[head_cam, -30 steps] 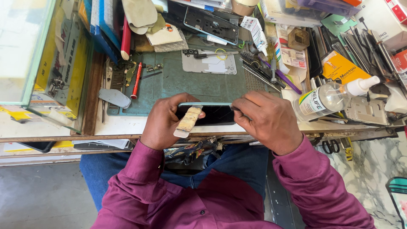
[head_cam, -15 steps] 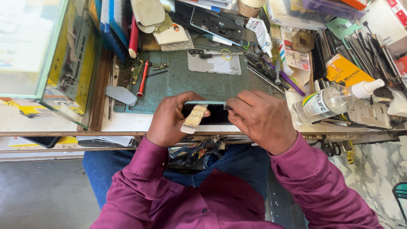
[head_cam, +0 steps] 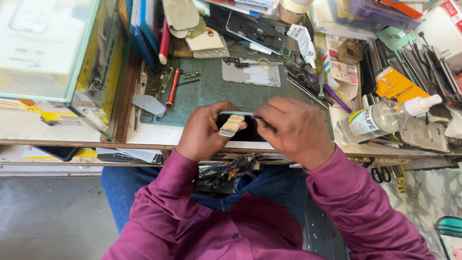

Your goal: The person disassembles a smartphone, removes internal components, cleans the screen with a spray and brush, and reassembles the device. They handle the phone, a cleaning spray bottle, and a brush while working at a cluttered repair bench.

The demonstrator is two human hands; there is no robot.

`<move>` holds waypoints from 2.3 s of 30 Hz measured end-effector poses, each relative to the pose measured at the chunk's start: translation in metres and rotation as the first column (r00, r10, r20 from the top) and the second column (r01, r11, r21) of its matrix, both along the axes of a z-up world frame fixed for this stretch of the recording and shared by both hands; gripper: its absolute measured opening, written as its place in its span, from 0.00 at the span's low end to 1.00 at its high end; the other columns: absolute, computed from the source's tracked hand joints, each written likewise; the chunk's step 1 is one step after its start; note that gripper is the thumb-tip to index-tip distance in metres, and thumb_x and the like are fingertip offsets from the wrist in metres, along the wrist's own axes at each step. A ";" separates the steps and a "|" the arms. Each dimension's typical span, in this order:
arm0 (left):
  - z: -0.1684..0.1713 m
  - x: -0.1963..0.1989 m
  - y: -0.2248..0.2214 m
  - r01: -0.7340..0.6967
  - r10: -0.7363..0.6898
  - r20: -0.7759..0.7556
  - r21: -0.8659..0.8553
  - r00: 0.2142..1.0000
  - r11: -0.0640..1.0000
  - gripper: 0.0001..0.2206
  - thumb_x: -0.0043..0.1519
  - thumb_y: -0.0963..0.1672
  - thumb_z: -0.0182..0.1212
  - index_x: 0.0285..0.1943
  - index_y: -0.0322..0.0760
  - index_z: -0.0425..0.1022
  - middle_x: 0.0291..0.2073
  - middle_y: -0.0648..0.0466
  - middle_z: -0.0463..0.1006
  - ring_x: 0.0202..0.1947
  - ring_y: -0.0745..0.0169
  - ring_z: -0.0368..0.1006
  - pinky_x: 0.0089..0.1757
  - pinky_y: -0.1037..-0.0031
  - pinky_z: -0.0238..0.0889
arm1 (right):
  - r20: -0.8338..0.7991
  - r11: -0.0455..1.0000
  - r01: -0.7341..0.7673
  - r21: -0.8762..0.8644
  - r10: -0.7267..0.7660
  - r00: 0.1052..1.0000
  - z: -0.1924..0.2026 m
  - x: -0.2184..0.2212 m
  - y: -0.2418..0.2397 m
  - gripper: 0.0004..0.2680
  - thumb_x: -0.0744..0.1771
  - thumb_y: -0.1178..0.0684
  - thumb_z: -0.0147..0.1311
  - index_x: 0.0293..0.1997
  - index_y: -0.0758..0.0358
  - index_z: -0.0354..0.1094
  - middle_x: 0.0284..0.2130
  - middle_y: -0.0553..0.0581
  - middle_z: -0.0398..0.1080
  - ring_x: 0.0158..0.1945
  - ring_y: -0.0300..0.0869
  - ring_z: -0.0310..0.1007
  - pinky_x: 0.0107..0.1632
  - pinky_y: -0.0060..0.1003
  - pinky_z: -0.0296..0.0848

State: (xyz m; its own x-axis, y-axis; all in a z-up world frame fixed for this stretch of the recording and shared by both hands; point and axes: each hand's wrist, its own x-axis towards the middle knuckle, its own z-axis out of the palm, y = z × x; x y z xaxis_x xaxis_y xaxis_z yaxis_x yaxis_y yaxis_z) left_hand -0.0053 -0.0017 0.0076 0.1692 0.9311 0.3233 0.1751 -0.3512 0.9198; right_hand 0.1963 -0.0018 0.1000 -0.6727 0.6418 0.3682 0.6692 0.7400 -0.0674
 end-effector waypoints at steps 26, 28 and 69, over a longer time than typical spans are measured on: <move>0.001 -0.003 -0.007 0.015 -0.015 0.007 -0.033 1.000 0.999 0.10 0.58 0.45 0.69 0.43 0.34 0.79 0.28 0.46 0.81 0.27 0.56 0.81 0.31 0.70 0.69 | -0.035 0.978 -0.130 0.161 0.138 0.990 -0.025 0.007 -0.004 0.13 0.61 0.63 0.61 0.50 0.65 0.75 0.36 0.54 0.71 0.40 0.47 0.76 0.40 0.41 0.75; 0.001 -0.002 -0.007 0.015 -0.015 0.000 -0.064 1.000 0.998 0.10 0.59 0.44 0.68 0.45 0.34 0.79 0.27 0.45 0.81 0.25 0.55 0.80 0.29 0.70 0.68 | -0.029 0.985 -0.108 0.137 0.113 0.993 -0.024 0.006 -0.006 0.13 0.61 0.63 0.62 0.50 0.65 0.75 0.36 0.54 0.72 0.39 0.47 0.75 0.39 0.41 0.75; -0.002 0.005 -0.001 -0.048 0.038 -0.138 -0.066 0.990 0.997 0.11 0.51 0.39 0.65 0.44 0.36 0.79 0.23 0.42 0.77 0.22 0.49 0.78 0.28 0.66 0.64 | -0.348 0.982 -0.150 0.112 0.180 0.920 0.025 -0.034 -0.032 0.08 0.64 0.61 0.61 0.45 0.62 0.72 0.39 0.56 0.76 0.44 0.50 0.80 0.52 0.43 0.79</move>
